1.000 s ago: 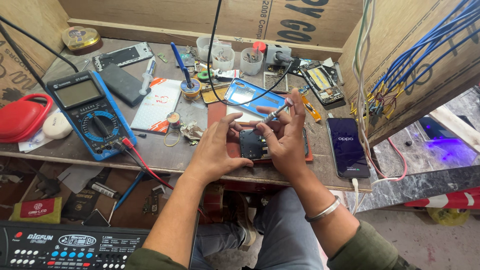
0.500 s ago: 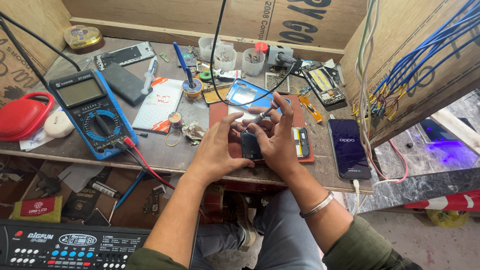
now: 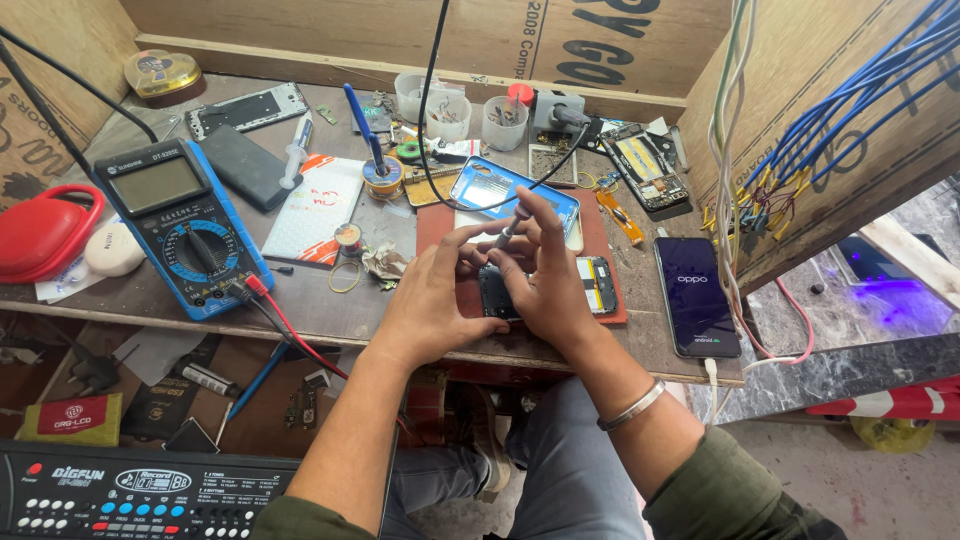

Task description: The person holds a smartphone showing a boot screen, then sets it down and works on a disassembled phone chassis on the bench. They use a screwdriver to unscrew components, pry at the phone's internals, lift out the battery assembly, and finally pick up the reassembled phone and turn it over in their hands.

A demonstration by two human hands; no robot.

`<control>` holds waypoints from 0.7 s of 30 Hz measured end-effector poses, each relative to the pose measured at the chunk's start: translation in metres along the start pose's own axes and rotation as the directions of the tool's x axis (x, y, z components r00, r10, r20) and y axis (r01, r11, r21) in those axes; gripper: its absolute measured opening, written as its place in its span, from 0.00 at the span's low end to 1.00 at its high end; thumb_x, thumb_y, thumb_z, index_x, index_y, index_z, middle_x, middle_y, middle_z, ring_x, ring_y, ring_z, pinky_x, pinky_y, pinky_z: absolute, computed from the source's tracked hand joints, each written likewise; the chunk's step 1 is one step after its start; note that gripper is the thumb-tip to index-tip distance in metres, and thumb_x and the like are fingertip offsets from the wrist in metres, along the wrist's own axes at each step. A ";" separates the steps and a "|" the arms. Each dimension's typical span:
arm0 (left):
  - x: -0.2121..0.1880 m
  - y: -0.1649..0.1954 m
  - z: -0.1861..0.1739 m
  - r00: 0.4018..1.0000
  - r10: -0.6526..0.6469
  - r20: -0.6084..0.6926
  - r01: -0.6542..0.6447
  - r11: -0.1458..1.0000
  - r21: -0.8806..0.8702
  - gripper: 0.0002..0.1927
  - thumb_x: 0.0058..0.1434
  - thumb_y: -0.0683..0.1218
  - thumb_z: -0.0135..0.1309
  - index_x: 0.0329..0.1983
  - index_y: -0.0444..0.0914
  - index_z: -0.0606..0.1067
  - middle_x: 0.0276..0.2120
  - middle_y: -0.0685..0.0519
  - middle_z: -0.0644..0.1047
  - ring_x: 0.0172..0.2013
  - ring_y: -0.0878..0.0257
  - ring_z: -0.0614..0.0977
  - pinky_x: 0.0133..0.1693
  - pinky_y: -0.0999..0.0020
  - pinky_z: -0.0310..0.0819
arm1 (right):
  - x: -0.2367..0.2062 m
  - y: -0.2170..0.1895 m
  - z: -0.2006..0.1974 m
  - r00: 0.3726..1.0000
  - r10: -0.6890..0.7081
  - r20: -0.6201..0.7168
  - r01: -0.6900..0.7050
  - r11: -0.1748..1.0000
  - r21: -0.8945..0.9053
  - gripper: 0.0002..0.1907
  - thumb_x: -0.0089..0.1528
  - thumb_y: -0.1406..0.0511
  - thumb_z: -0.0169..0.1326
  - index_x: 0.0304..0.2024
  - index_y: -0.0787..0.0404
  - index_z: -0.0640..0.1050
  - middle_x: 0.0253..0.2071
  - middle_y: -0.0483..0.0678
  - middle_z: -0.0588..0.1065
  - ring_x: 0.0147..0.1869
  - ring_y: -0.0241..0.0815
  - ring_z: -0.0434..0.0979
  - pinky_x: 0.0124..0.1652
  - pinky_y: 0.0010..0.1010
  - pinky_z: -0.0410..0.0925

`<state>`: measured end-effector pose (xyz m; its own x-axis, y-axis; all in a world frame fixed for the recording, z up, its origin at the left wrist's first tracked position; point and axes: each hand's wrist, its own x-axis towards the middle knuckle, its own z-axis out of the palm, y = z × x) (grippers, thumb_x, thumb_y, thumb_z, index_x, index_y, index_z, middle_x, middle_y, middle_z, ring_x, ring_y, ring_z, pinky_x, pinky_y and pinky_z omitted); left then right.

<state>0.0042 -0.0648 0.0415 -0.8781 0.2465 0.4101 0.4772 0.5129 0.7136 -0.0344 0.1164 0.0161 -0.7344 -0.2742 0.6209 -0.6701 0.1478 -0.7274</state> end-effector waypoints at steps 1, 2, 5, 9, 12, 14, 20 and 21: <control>0.000 0.000 0.000 1.000 -0.002 0.000 0.002 1.000 0.013 0.59 0.33 0.49 0.80 0.70 0.51 0.62 0.42 0.52 0.78 0.44 0.55 0.82 0.50 0.58 0.78 | 0.002 -0.001 0.000 1.000 -0.016 0.012 0.017 1.000 -0.020 0.39 0.66 0.78 0.55 0.74 0.53 0.53 0.59 0.56 0.71 0.56 0.43 0.82 0.52 0.31 0.78; 0.000 -0.001 0.000 1.000 0.000 0.003 0.000 1.000 0.028 0.60 0.34 0.50 0.80 0.70 0.50 0.60 0.42 0.52 0.78 0.45 0.55 0.82 0.50 0.57 0.77 | 0.004 -0.002 -0.001 0.999 -0.032 0.024 0.033 0.999 -0.039 0.38 0.66 0.77 0.55 0.73 0.53 0.55 0.59 0.55 0.71 0.56 0.42 0.82 0.52 0.30 0.78; 0.003 -0.005 0.004 1.000 -0.003 0.013 0.002 0.997 0.072 0.63 0.35 0.52 0.80 0.72 0.48 0.55 0.44 0.52 0.79 0.46 0.54 0.81 0.50 0.55 0.76 | 0.009 -0.005 -0.002 0.989 -0.148 -0.002 0.147 0.982 -0.121 0.30 0.64 0.75 0.62 0.66 0.57 0.67 0.56 0.52 0.74 0.58 0.43 0.80 0.54 0.31 0.77; 0.003 -0.013 0.009 1.000 0.007 0.012 -0.008 0.998 0.061 0.68 0.35 0.52 0.79 0.75 0.46 0.49 0.45 0.50 0.78 0.46 0.53 0.81 0.51 0.55 0.76 | 0.021 -0.003 -0.003 0.995 -0.031 -0.091 0.015 0.985 -0.170 0.22 0.63 0.72 0.65 0.59 0.58 0.76 0.48 0.47 0.77 0.49 0.36 0.82 0.49 0.28 0.79; 0.002 -0.018 0.010 1.000 0.024 0.002 -0.024 0.998 0.065 0.70 0.34 0.51 0.79 0.76 0.46 0.46 0.45 0.49 0.78 0.47 0.50 0.80 0.51 0.54 0.75 | 0.025 -0.003 -0.004 0.998 0.065 0.016 -0.066 0.994 0.092 0.19 0.67 0.73 0.58 0.61 0.60 0.76 0.49 0.47 0.79 0.51 0.36 0.83 0.50 0.28 0.77; 0.002 -0.019 0.010 0.999 0.034 -0.004 -0.034 0.996 0.078 0.71 0.34 0.51 0.79 0.76 0.46 0.45 0.45 0.49 0.78 0.47 0.49 0.80 0.51 0.53 0.74 | 0.025 -0.003 -0.004 0.991 0.061 0.117 -0.097 0.941 0.324 0.18 0.70 0.72 0.54 0.63 0.59 0.74 0.50 0.46 0.78 0.56 0.35 0.81 0.54 0.27 0.74; -0.001 -0.018 0.008 1.000 0.030 -0.005 -0.030 0.996 0.083 0.69 0.35 0.50 0.79 0.76 0.47 0.47 0.46 0.49 0.78 0.47 0.50 0.81 0.53 0.54 0.75 | 0.025 -0.004 0.000 0.993 -0.046 -0.105 0.038 0.996 -0.079 0.17 0.63 0.71 0.64 0.54 0.62 0.79 0.47 0.46 0.76 0.52 0.34 0.78 0.52 0.28 0.75; -0.001 -0.018 0.008 1.000 0.031 -0.002 -0.031 0.997 0.074 0.69 0.36 0.50 0.79 0.76 0.47 0.47 0.47 0.49 0.79 0.48 0.51 0.81 0.53 0.54 0.75 | 0.025 -0.004 0.000 0.995 -0.043 -0.089 0.038 0.998 -0.058 0.16 0.64 0.72 0.63 0.55 0.62 0.79 0.47 0.46 0.76 0.51 0.34 0.77 0.52 0.28 0.74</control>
<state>-0.0038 -0.0679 0.0239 -0.8629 0.2609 0.4329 0.5001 0.5647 0.6565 -0.0502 0.1091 0.0343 -0.7113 -0.1949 0.6753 -0.7029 0.1920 -0.6849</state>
